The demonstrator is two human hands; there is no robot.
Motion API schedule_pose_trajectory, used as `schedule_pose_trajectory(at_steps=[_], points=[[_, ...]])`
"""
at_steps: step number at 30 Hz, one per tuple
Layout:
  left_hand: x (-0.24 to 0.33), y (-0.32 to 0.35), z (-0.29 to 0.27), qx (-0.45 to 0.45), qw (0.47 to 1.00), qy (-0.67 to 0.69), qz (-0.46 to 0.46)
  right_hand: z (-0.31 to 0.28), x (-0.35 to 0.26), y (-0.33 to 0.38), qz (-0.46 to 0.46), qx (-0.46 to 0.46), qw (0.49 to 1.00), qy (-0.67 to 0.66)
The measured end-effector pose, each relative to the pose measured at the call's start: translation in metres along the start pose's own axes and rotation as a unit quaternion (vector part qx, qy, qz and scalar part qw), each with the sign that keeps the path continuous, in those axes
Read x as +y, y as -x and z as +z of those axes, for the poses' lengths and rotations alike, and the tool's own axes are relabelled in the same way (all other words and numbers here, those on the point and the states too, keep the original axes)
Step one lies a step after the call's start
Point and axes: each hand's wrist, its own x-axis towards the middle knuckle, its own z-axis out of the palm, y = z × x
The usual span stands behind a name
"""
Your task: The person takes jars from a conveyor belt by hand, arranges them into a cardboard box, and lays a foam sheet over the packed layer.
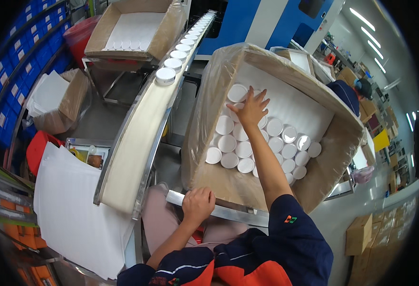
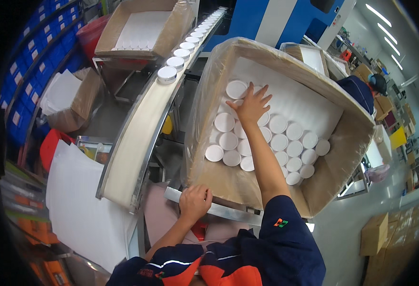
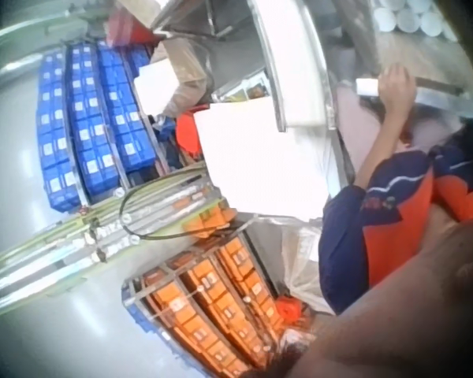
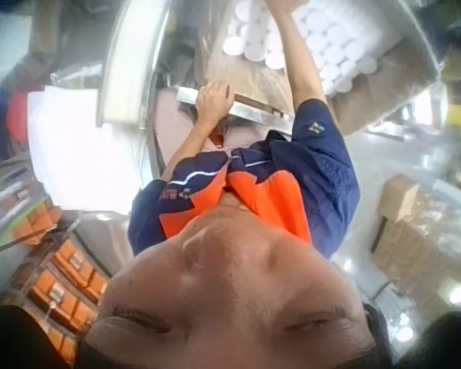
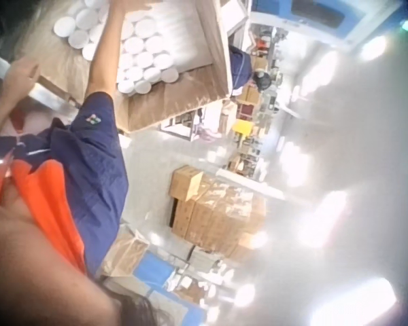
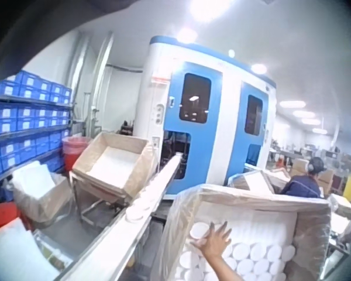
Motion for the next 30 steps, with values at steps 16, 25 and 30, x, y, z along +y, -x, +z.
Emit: schedule_pose_trajectory(at_steps=[16, 25, 30], points=[[-0.004, 0.004, 0.004, 0.010, 1.000, 0.021, 0.012, -0.049, -0.025, -0.010, -0.154, 0.210, 0.957, -0.131], [-0.006, 0.000, 0.003, 0.021, 0.998, 0.046, 0.036, -0.066, -0.236, 0.020, -0.434, 0.073, 0.878, -0.191], [-0.007, 0.004, 0.004, -0.012, 0.998, 0.033, 0.043, 0.004, -0.251, -0.012, -0.333, -0.284, 0.899, 0.016]])
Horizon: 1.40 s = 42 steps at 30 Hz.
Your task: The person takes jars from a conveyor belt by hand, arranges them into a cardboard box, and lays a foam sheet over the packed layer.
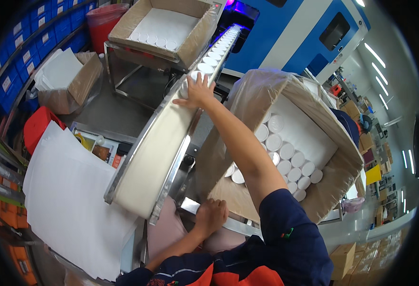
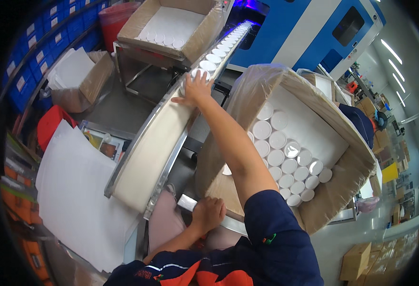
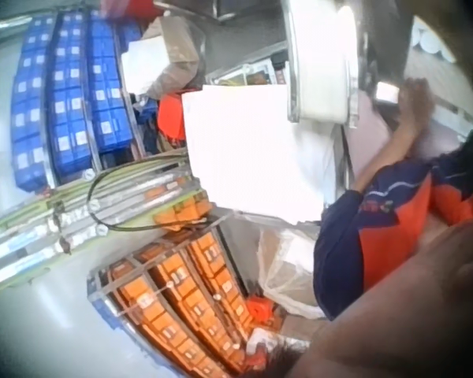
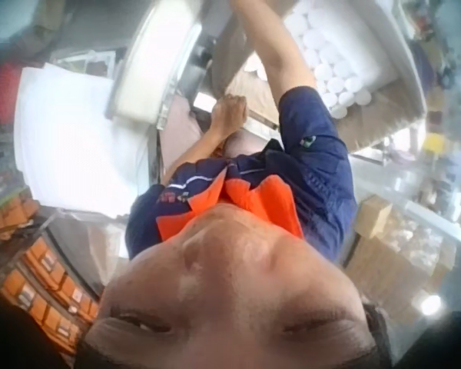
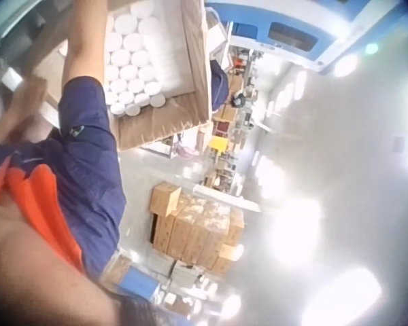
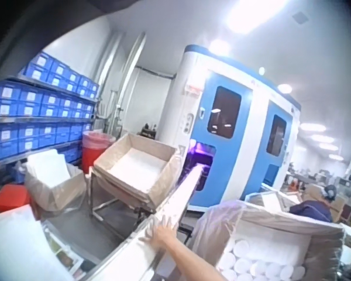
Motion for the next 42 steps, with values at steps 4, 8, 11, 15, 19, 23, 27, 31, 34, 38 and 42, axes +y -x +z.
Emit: schedule_pose_trajectory(at_steps=[4, 8, 11, 15, 19, 23, 27, 31, 34, 38, 42], points=[[0.004, 0.000, 0.001, -0.006, 1.000, -0.018, 0.010, 0.018, 0.022, -0.012, 0.010, 0.001, 0.998, -0.059], [0.002, -0.001, -0.001, 0.002, 1.000, -0.003, 0.021, 0.016, 0.010, -0.015, 0.017, 0.009, 0.995, -0.094], [-0.001, -0.002, -0.003, 0.006, 1.000, 0.007, 0.002, -0.004, -0.023, 0.006, -0.033, -0.048, 0.998, -0.013], [-0.004, 0.000, -0.003, 0.013, 1.000, 0.020, -0.009, -0.017, -0.039, 0.033, -0.101, -0.105, 0.988, -0.049], [0.001, -0.001, -0.004, 0.006, 1.000, 0.017, 0.000, -0.016, -0.020, 0.036, -0.143, -0.150, 0.975, -0.085], [0.005, -0.002, -0.003, -0.001, 1.000, 0.009, 0.000, -0.017, -0.010, 0.046, -0.183, -0.147, 0.961, -0.143], [0.005, -0.002, 0.000, 0.010, 1.000, -0.002, -0.012, -0.017, -0.010, 0.106, -0.310, 0.191, 0.901, -0.235], [0.004, 0.000, -0.002, -0.014, 0.999, -0.008, -0.030, -0.054, 0.030, 0.214, -0.252, 0.411, 0.848, -0.221], [0.007, -0.003, -0.001, -0.027, 0.999, -0.029, -0.027, -0.045, 0.118, 0.260, -0.048, 0.511, 0.839, -0.180], [0.013, -0.008, -0.001, -0.005, 1.000, -0.023, -0.017, 0.017, 0.269, 0.277, 0.317, 0.470, 0.821, -0.068], [0.012, -0.008, 0.001, -0.014, 0.999, -0.032, -0.040, 0.041, 0.319, 0.275, 0.442, 0.392, 0.807, 0.019]])
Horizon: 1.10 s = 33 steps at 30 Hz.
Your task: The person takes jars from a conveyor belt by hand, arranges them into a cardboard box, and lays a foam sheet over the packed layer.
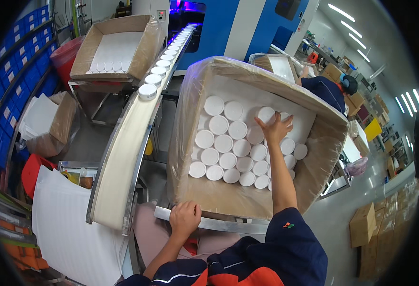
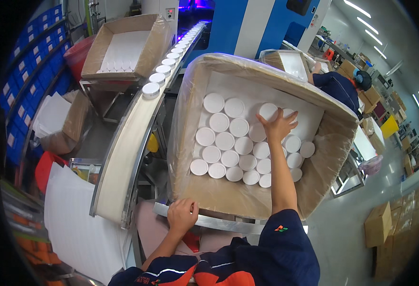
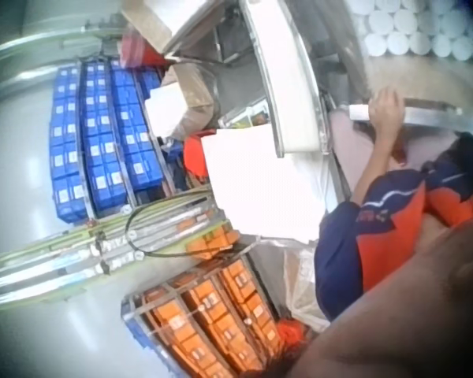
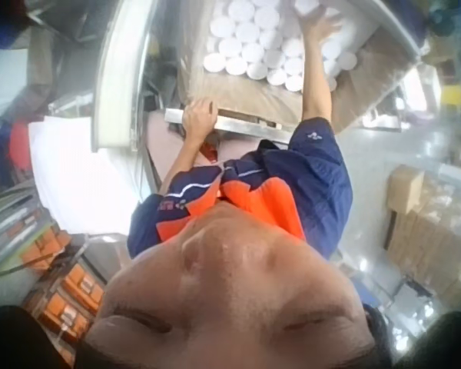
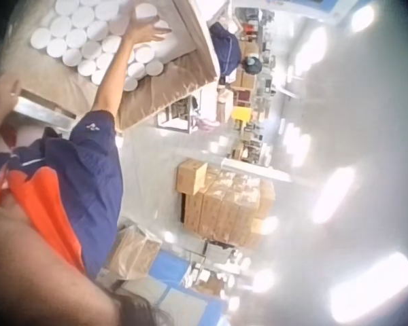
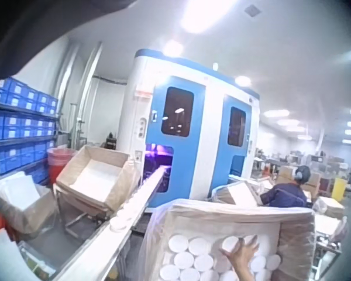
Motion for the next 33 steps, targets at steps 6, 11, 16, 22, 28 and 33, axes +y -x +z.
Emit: schedule_pose_trajectory(at_steps=[6, 11, 16, 22, 28, 33], points=[[0.003, -0.002, -0.021, -0.048, 0.993, 0.091, -0.052, 0.011, -0.030, 0.024, 0.052, -0.068, 0.996, 0.021], [0.008, -0.039, -0.064, 0.063, 0.940, 0.305, -0.139, 0.009, -0.030, 0.030, 0.007, -0.113, 0.993, 0.035], [0.034, -0.136, -0.139, 0.193, 0.919, 0.329, -0.101, 0.012, -0.018, 0.039, -0.025, -0.064, 0.994, 0.080], [-0.070, -0.263, -0.134, 0.244, 0.968, -0.047, 0.030, -0.056, -0.062, 0.152, -0.178, -0.111, 0.897, -0.389], [-0.118, -0.340, -0.080, 0.085, 0.975, -0.182, -0.099, -0.111, -0.090, 0.272, -0.253, -0.253, 0.801, -0.479], [-0.130, -0.392, -0.057, 0.057, 0.956, -0.220, -0.184, -0.110, -0.096, 0.286, -0.291, -0.332, 0.744, -0.501]])
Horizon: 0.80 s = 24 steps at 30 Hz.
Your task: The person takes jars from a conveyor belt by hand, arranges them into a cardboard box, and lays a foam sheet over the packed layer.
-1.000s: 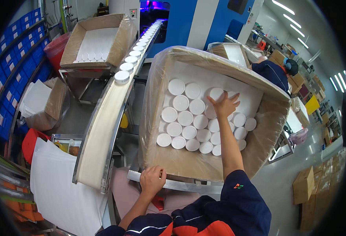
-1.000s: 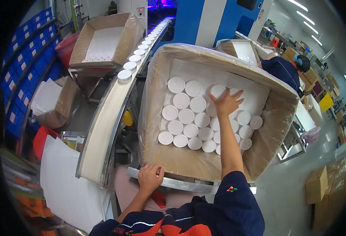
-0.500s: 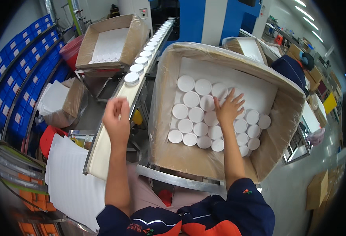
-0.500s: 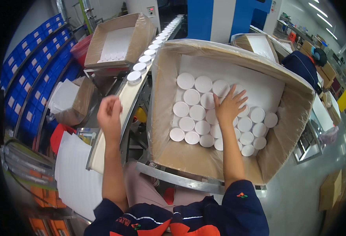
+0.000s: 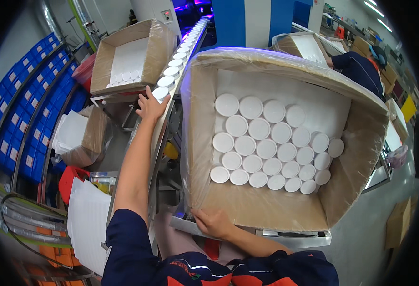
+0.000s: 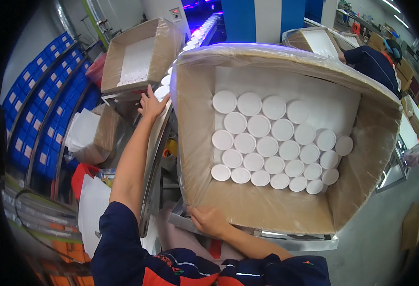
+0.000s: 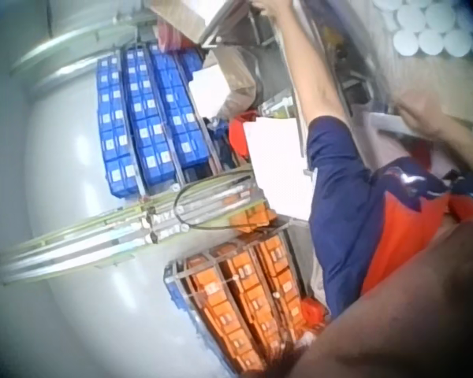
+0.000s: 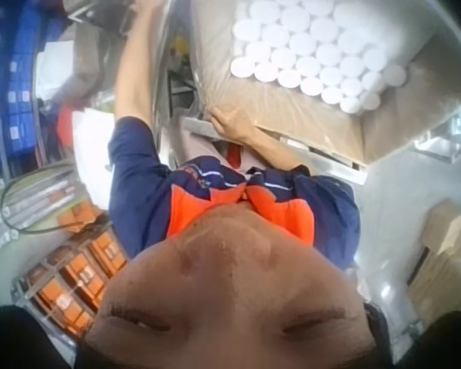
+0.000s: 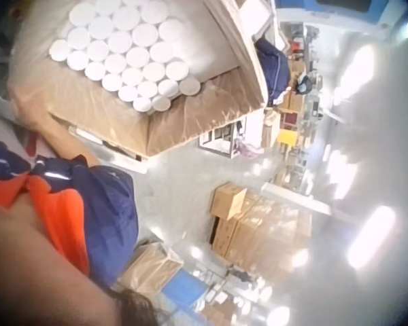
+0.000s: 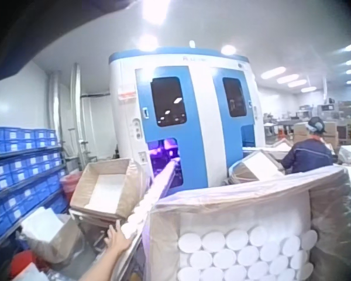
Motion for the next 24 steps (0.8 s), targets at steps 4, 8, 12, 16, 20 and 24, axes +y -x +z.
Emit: schedule_pose_trajectory(at_steps=[4, 8, 12, 16, 20, 24], points=[[0.011, -0.023, 0.019, -0.025, 0.994, -0.080, -0.069, 0.000, 0.005, 0.000, -0.006, -0.038, 0.999, -0.003], [0.007, -0.021, 0.029, -0.028, 0.987, -0.148, -0.060, 0.009, 0.011, 0.003, 0.005, -0.047, 0.999, -0.011], [-0.003, 0.001, 0.018, -0.032, 0.994, -0.101, -0.040, 0.016, 0.018, 0.005, 0.019, -0.023, 0.999, -0.045], [-0.048, 0.028, -0.033, 0.100, 0.980, 0.164, 0.045, 0.011, 0.016, 0.001, 0.073, 0.041, 0.990, -0.113], [-0.022, 0.110, -0.118, 0.146, 0.921, 0.284, 0.222, -0.024, 0.008, -0.015, 0.242, 0.136, 0.922, -0.270], [0.015, 0.244, -0.190, 0.063, 0.895, 0.325, 0.299, -0.099, -0.062, -0.059, 0.099, 0.221, 0.916, -0.319]])
